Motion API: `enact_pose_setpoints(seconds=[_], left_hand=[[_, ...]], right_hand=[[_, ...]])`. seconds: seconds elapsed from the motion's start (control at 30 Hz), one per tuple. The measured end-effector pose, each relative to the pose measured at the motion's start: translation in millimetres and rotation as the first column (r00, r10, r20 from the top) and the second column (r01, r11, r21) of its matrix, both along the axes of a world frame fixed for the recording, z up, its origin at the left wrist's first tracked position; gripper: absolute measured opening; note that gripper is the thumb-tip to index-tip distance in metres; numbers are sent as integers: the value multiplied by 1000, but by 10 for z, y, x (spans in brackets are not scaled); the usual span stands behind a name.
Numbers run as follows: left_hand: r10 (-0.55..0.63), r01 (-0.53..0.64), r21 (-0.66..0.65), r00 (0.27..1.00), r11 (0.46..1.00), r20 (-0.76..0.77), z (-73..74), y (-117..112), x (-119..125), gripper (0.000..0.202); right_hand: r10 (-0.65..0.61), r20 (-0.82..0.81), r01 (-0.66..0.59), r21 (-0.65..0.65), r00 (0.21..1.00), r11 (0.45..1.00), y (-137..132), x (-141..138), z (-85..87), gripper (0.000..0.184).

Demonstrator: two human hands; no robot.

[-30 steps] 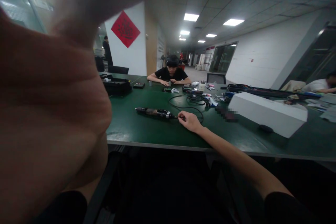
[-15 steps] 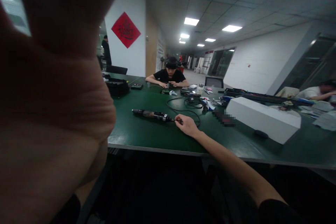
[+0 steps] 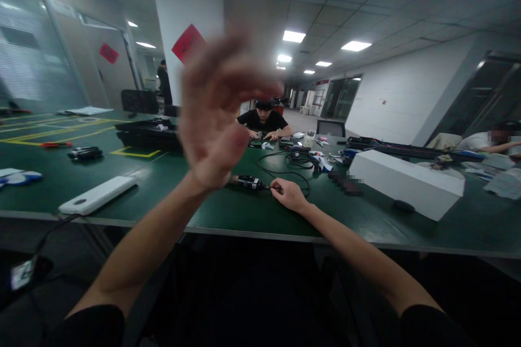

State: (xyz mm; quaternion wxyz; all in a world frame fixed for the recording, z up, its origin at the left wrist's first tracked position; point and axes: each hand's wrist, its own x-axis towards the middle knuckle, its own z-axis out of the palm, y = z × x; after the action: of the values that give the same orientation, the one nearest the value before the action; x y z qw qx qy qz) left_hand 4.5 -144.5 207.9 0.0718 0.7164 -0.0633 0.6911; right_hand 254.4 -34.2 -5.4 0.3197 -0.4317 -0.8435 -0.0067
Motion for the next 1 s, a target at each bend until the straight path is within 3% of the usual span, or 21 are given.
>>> enact_pose_setpoints(seconds=[0.07,0.1,0.17,0.23,0.33,0.47,0.73,1.0], left_hand=[[220,-217,41,949,975,-228,-334,325,96,39],[328,-347,37,839,937,-435,-556,524,130,33],[382,-467,115,529,876,-758,-1042,931,164,36],[406,-555,178,319,812,-856,-1480,1265,163,38],[451,-630,236,205,740,-869,-1860,1524,139,39],[500,-579,317,184,751,-846,-1947,1553,110,32],[496,-634,268,211,726,-843,-1979,1494,106,30],[469,-643,235,219,728,-856,-1930,1462,76,25]], right_hand=[[2,3,-2,5,1000,1000,-6,-5,9,11],[-2,6,2,8,1000,1000,-11,-8,16,11],[-11,14,10,12,1000,1000,-22,-15,35,11],[-17,22,17,9,1000,1000,-35,-19,53,12],[-26,40,26,0,999,1000,-50,-23,71,13],[-41,61,40,21,997,999,-50,-27,78,13],[-128,41,126,38,991,991,-5,-18,50,12],[26,-8,-26,11,1000,1000,22,13,36,13]])
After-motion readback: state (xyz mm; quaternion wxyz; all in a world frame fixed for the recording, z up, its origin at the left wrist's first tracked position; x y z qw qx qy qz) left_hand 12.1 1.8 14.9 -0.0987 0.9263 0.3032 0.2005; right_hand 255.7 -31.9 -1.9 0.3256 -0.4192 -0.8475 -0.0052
